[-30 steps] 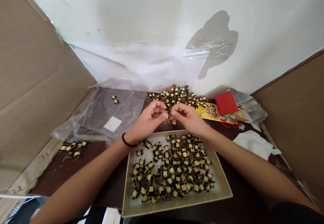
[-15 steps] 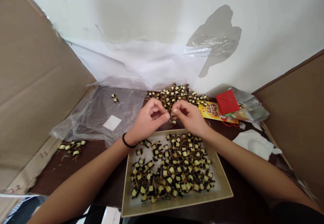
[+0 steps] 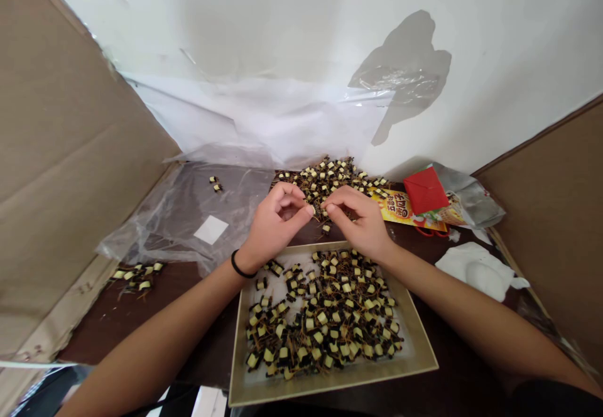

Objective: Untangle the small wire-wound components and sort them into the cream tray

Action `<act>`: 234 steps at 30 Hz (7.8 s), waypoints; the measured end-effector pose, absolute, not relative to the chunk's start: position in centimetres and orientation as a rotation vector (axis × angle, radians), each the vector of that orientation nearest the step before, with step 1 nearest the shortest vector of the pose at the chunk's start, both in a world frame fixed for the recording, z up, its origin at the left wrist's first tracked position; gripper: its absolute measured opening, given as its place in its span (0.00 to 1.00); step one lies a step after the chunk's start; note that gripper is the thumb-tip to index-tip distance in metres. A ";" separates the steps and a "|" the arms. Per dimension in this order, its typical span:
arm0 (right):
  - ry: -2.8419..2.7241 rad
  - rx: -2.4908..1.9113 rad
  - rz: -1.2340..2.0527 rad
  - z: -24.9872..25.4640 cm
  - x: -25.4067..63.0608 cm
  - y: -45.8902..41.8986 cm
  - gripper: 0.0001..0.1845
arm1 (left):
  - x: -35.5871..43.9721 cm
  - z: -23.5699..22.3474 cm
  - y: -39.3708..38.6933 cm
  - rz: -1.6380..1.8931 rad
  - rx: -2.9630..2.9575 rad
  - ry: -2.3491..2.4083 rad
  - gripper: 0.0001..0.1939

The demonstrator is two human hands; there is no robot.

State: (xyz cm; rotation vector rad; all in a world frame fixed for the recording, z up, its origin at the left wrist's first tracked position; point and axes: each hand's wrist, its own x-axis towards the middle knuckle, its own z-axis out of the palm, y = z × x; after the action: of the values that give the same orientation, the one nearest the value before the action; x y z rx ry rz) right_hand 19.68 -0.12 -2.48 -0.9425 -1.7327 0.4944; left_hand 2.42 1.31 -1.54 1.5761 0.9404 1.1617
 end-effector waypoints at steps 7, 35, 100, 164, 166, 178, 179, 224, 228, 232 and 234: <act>-1.751 -0.984 0.461 -2.5 19.7 -0.1 0.11 | 2.4 -1.5 1.3 1.133 1.561 0.938 0.14; -1.746 -0.955 0.381 -2.9 19.7 0.2 0.05 | 2.3 -1.6 1.4 1.115 1.571 0.922 0.13; -1.811 -1.067 0.580 -2.7 19.5 0.1 0.07 | 2.7 -2.0 1.1 1.160 1.777 1.151 0.10; -1.180 -0.843 1.663 -2.5 19.5 0.6 0.20 | 2.7 -0.9 0.7 1.095 1.616 0.860 0.16; -1.184 -0.846 1.664 -2.6 19.5 0.6 0.19 | 2.7 -0.9 0.7 1.082 1.596 0.872 0.17; -1.264 -0.811 1.663 -2.5 19.6 0.6 0.19 | 2.6 -1.3 1.0 1.052 1.551 0.858 0.16; -1.287 -0.826 1.634 -2.6 19.6 0.6 0.19 | 2.6 -1.3 0.9 1.069 1.564 0.868 0.16; -1.447 -1.140 0.899 -2.4 18.7 -0.2 0.06 | 3.0 -1.8 0.3 1.291 1.809 1.134 0.13; -1.442 -1.131 0.999 -2.4 18.7 -0.1 0.06 | 2.9 -1.8 0.3 1.261 1.832 1.099 0.12; -1.478 -1.132 0.979 -2.4 18.8 -0.2 0.05 | 2.8 -1.9 0.3 1.212 1.864 1.047 0.13; -1.500 -1.140 0.962 -2.3 18.8 -0.1 0.05 | 2.8 -1.9 0.3 1.202 1.866 1.022 0.13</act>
State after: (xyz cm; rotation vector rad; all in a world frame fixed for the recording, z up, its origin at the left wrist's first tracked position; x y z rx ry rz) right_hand 18.82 -0.13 -2.35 -1.1396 -1.5002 0.9620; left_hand 2.77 0.32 -1.93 1.8664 1.0222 1.2018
